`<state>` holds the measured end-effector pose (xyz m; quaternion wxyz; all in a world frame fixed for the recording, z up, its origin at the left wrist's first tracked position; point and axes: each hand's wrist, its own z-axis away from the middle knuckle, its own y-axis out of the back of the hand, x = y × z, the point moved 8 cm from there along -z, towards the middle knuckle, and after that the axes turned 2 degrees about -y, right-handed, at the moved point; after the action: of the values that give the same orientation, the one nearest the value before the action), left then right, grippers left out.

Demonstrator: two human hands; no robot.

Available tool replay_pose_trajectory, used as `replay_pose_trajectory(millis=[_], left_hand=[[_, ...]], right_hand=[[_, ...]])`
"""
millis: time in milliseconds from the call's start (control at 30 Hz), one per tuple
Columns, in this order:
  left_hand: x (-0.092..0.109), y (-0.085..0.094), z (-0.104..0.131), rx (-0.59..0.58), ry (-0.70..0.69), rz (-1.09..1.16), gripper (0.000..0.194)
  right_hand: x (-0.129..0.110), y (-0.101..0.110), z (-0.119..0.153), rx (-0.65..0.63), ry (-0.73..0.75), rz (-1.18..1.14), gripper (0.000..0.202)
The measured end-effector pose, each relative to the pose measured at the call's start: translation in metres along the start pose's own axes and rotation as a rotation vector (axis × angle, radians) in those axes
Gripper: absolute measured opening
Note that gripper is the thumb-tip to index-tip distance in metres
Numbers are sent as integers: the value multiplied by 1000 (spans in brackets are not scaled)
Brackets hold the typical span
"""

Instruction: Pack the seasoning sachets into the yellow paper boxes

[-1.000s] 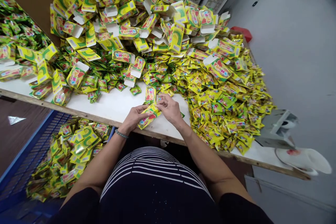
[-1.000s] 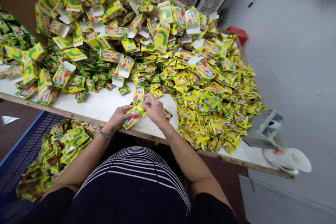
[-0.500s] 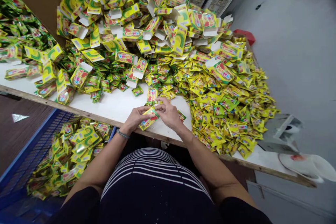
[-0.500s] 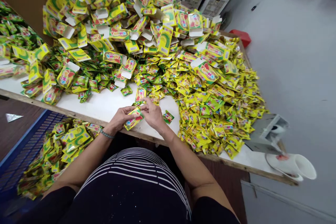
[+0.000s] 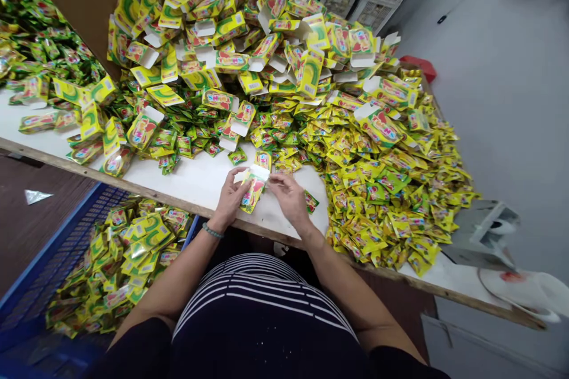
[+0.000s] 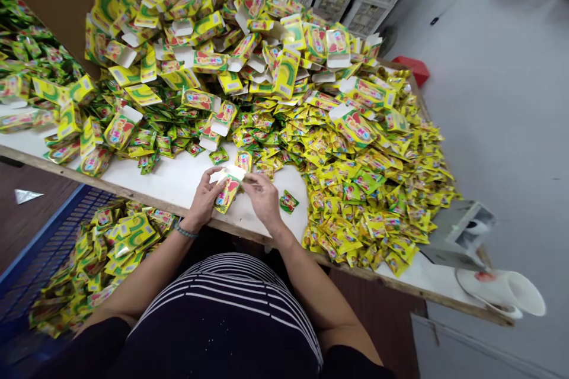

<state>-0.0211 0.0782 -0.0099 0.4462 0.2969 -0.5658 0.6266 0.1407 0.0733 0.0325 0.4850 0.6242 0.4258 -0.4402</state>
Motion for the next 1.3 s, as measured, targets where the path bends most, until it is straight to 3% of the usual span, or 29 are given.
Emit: replay_pose_trajectory(millis=[133, 267, 367, 533, 667, 900, 1067, 1233, 1300], left_hand=[[-4, -1, 2, -55, 47, -30, 61], [-6, -3, 3, -88, 80, -43, 59], [-5, -5, 2, -85, 66, -49, 60], [-5, -2, 2, -48, 36, -72, 61], [-5, 1, 2, -39, 3, -85, 59], [-7, -2, 3, -80, 30, -133, 60], [-4, -6, 6, -91, 36, -139, 59], [-5, -5, 6, -96, 51, -115, 57], [-4, -1, 5, -84, 39, -103, 56]], right_hand=[[12, -20, 7, -181, -51, -43, 26], [11, -20, 3, -324, -93, -56, 29], [3, -14, 0, -317, -97, 18, 46], [-12, -21, 4, -306, -10, 112, 34], [-1, -21, 0, -189, -100, 40, 23], [31, -17, -3, -221, -414, -346, 38], [29, -10, -7, -283, -361, -260, 29], [8, -3, -4, -299, -177, -40, 20], [2, -9, 5, -322, -149, -64, 24]])
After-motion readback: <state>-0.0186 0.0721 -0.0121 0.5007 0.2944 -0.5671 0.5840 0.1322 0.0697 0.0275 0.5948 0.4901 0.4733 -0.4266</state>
